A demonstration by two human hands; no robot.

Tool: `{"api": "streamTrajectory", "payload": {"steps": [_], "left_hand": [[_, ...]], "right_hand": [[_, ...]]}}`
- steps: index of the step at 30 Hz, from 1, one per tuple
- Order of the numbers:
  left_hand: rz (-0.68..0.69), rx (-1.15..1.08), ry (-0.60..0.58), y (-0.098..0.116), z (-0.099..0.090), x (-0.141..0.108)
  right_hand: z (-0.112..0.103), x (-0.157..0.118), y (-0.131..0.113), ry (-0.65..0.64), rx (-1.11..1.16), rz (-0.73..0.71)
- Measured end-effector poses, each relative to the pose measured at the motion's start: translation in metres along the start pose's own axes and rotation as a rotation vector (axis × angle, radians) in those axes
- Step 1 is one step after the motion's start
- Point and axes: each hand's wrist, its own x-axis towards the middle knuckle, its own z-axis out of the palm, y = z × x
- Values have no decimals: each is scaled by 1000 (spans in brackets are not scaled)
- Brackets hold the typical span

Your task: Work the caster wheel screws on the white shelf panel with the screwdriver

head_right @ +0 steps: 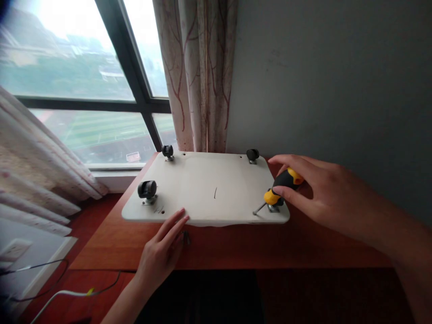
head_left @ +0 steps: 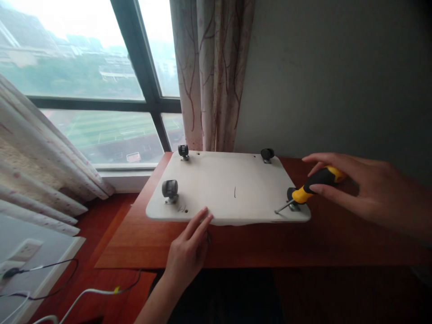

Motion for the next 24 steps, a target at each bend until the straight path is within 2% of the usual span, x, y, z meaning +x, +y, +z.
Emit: {"api": "streamTrajectory", "payload": {"steps": [4, 7, 11, 13, 19, 22, 24], "left_hand": [[-8, 10, 3, 2, 0, 0], [-8, 30, -2, 6, -3, 2], [-6, 81, -47, 11, -8, 3], [-8, 95, -73, 12, -9, 3], [-26, 82, -112, 11, -9, 2], [-32, 58, -99, 13, -10, 1], [-22, 16, -55, 15, -12, -1]], "right_hand": [[8, 4, 1, 109, -219, 107], [6, 4, 4, 50, -122, 101], [-1, 0, 10, -44, 111, -42], [-1, -1, 11, -26, 84, -34], [9, 4, 8, 120, -189, 102], [8, 4, 8, 73, -129, 121], [4, 2, 9, 6, 3, 64]]}}
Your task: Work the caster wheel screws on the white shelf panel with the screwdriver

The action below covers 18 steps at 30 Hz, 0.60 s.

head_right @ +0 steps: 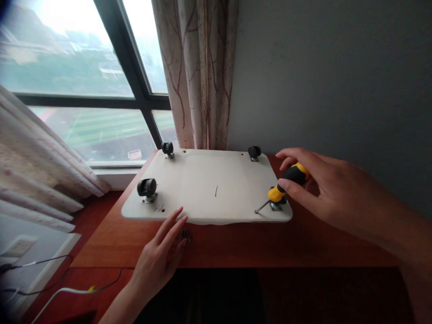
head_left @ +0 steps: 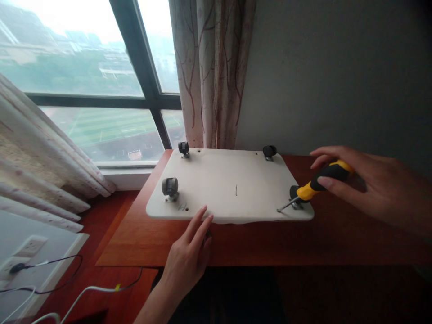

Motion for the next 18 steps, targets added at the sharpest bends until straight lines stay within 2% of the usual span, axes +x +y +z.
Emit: {"api": "streamTrajectory", "payload": {"steps": [3, 6, 10, 14, 18], "left_hand": [[7, -61, 95, 0, -4, -4], [31, -98, 127, -5, -7, -7], [86, -8, -40, -16, -9, -8], [90, 168, -254, -23, -7, -8], [61, 256, -407, -23, -2, -3]], "right_hand": [[-5, -4, 3, -78, 121, -95], [-3, -5, 4, -22, 23, -40], [6, -2, 4, 128, -189, 66], [11, -2, 3, 156, -248, 123], [7, -4, 4, 155, -250, 79]]}}
